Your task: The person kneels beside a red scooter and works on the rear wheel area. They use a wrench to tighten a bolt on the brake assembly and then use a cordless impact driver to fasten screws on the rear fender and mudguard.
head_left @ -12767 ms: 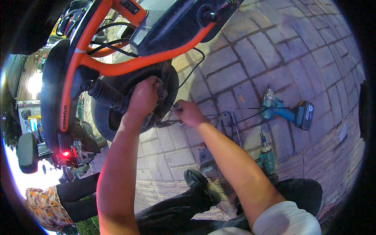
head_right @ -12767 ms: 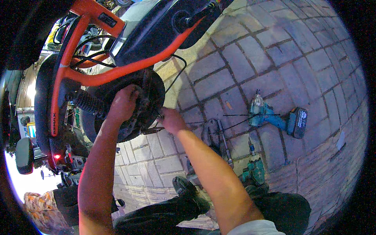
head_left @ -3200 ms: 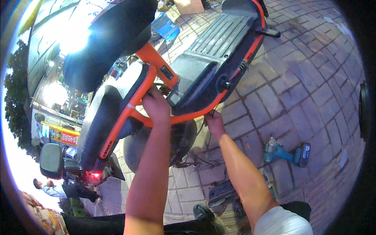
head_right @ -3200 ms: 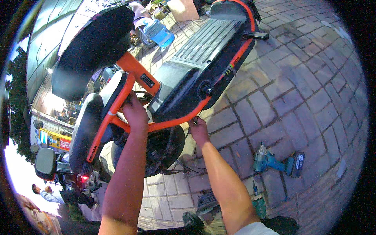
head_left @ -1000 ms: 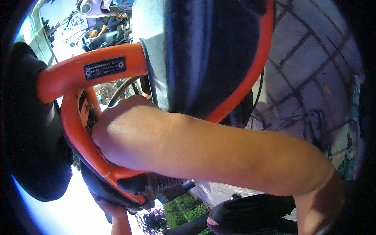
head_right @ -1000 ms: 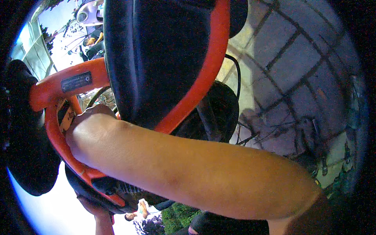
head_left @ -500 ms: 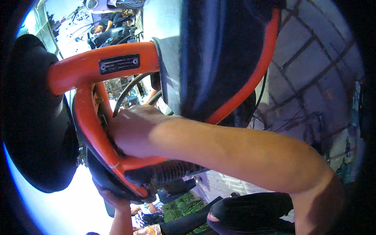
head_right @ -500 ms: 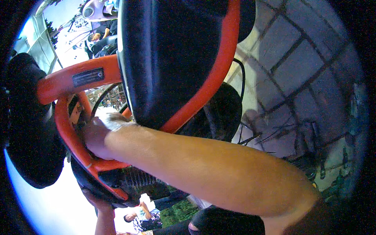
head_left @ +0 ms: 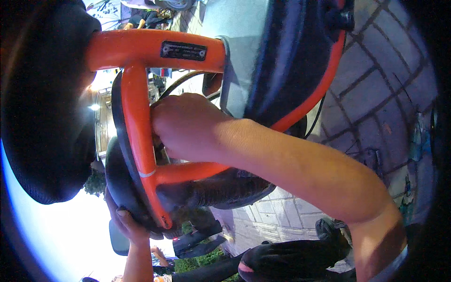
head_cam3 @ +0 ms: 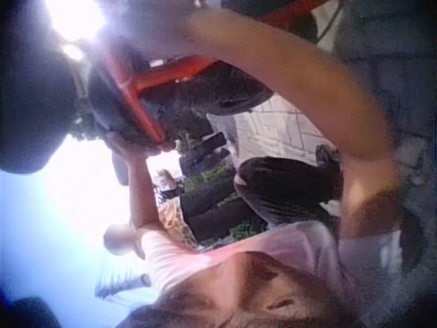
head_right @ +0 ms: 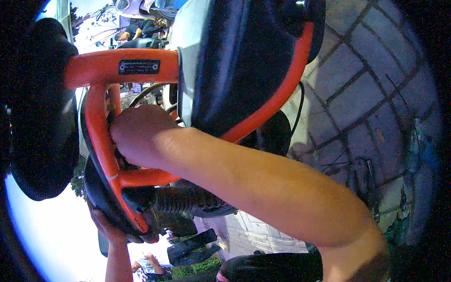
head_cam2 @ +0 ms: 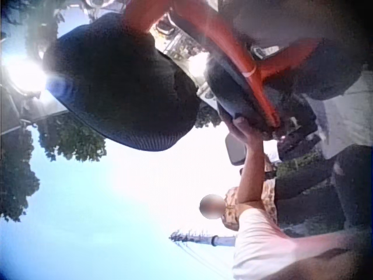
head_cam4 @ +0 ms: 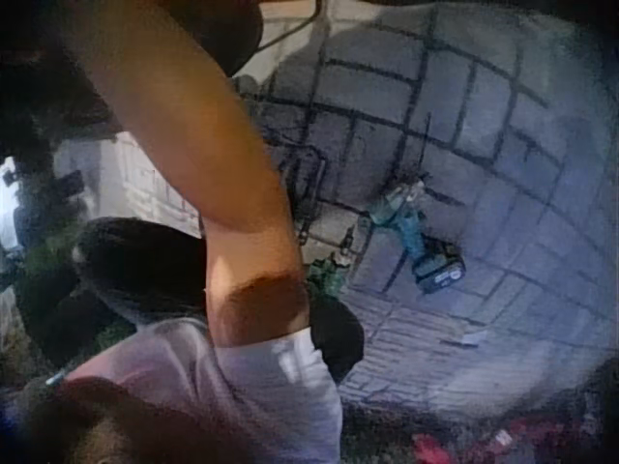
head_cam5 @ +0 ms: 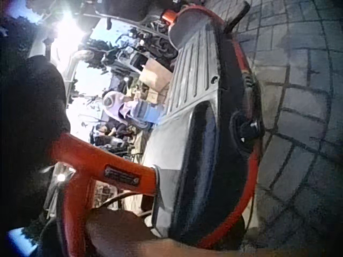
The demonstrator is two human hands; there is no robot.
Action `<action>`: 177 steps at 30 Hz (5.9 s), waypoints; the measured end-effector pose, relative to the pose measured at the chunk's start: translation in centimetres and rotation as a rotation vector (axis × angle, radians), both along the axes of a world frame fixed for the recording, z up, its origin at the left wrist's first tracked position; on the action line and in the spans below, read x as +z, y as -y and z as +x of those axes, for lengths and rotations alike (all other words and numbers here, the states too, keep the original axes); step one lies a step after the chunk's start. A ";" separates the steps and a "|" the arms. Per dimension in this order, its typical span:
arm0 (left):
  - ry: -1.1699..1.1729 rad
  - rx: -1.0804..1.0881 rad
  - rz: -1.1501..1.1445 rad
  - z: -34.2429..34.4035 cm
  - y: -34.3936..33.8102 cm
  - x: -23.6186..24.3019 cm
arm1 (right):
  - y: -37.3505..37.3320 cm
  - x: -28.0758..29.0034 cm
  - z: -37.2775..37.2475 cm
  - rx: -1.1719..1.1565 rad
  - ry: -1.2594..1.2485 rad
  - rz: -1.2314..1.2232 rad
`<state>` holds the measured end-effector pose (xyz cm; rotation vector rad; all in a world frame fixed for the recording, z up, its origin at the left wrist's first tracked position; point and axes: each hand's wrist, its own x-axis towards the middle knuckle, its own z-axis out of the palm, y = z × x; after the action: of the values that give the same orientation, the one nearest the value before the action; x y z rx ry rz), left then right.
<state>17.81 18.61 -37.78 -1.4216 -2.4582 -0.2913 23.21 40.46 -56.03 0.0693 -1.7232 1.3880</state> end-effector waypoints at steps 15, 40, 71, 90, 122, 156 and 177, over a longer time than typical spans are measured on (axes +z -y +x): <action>0.005 -0.073 -0.038 0.3 -0.8 -1.4 | 2.3 -1.8 -2.1 -0.107 -0.128 0.049; -0.022 -0.160 0.007 0.0 -0.5 -1.0 | 1.4 -0.5 -1.6 -0.236 -0.111 -0.081; -0.060 -0.158 -0.077 -0.4 -0.3 -0.7 | 2.0 -0.9 -3.1 -0.197 -0.195 -0.016; -0.047 -0.203 -0.065 -0.8 0.0 -0.7 | 2.5 -1.5 -1.1 -0.337 -0.002 0.029; -0.234 -0.248 -0.036 2.2 -0.4 -1.0 | -1.0 0.0 4.0 -0.194 0.180 -0.080; -0.034 -0.142 -0.032 5.4 0.0 -0.7 | 2.9 -1.6 2.1 0.033 -0.112 -0.061; -0.054 -0.184 -0.022 5.0 -0.3 -1.1 | 1.1 -1.7 7.3 -0.501 0.290 0.459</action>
<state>22.80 18.92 -38.88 -1.6463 -2.2976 -0.2614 30.50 39.35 -57.77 -0.3056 -2.0906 0.6453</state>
